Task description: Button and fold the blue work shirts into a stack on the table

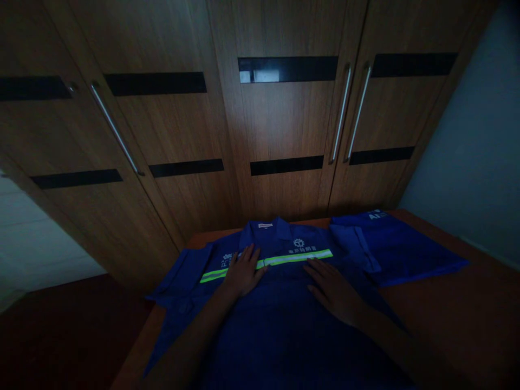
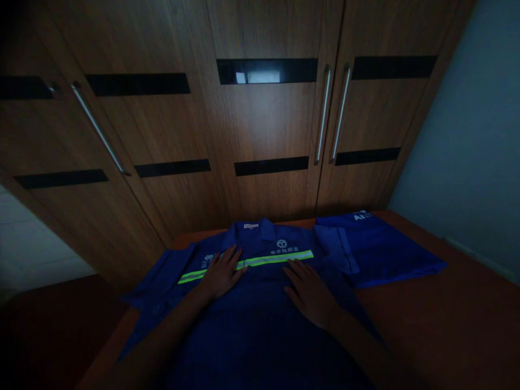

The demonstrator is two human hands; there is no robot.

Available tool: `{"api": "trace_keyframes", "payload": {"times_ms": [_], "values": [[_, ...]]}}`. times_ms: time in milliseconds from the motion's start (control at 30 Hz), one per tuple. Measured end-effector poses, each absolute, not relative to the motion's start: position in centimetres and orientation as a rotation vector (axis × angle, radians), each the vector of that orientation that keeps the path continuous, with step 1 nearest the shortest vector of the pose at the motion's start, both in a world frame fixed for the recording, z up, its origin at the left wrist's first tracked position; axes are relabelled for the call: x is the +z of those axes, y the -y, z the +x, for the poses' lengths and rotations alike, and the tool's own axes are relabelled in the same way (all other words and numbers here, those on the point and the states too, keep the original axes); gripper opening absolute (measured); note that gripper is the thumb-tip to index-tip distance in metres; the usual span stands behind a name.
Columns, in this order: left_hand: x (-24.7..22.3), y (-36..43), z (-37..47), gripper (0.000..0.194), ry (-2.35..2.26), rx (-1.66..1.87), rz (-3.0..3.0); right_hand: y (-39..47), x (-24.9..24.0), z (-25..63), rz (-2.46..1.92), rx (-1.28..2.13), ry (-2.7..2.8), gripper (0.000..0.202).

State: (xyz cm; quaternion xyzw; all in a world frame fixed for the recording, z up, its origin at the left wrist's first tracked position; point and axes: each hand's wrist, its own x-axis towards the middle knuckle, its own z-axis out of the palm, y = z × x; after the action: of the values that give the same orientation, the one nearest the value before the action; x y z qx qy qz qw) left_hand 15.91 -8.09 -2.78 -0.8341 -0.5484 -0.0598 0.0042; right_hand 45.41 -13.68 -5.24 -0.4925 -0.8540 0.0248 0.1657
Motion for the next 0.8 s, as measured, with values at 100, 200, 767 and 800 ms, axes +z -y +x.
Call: {"api": "trace_keyframes", "payload": {"times_ms": [100, 200, 767, 800], "values": [[-2.4, 8.6, 15.3, 0.068, 1.744, -0.154, -2.608, 13.8, -5.2, 45.5, -1.397, 0.075, 2.438, 0.052], [-1.9, 8.9, 15.4, 0.067, 1.768, -0.127, -2.600, 14.0, -5.2, 45.6, -1.381, 0.074, 2.430, 0.051], [-0.3, 13.2, 17.6, 0.047, 1.607, -0.340, -2.709, 9.5, -2.6, 55.1, -1.809, 0.252, 1.403, 0.043], [-0.1, 14.1, 18.0, 0.047, 1.560, -0.348, -2.760, 8.5, -2.7, 56.4, -1.907, 0.276, 1.337, 0.049]]}}
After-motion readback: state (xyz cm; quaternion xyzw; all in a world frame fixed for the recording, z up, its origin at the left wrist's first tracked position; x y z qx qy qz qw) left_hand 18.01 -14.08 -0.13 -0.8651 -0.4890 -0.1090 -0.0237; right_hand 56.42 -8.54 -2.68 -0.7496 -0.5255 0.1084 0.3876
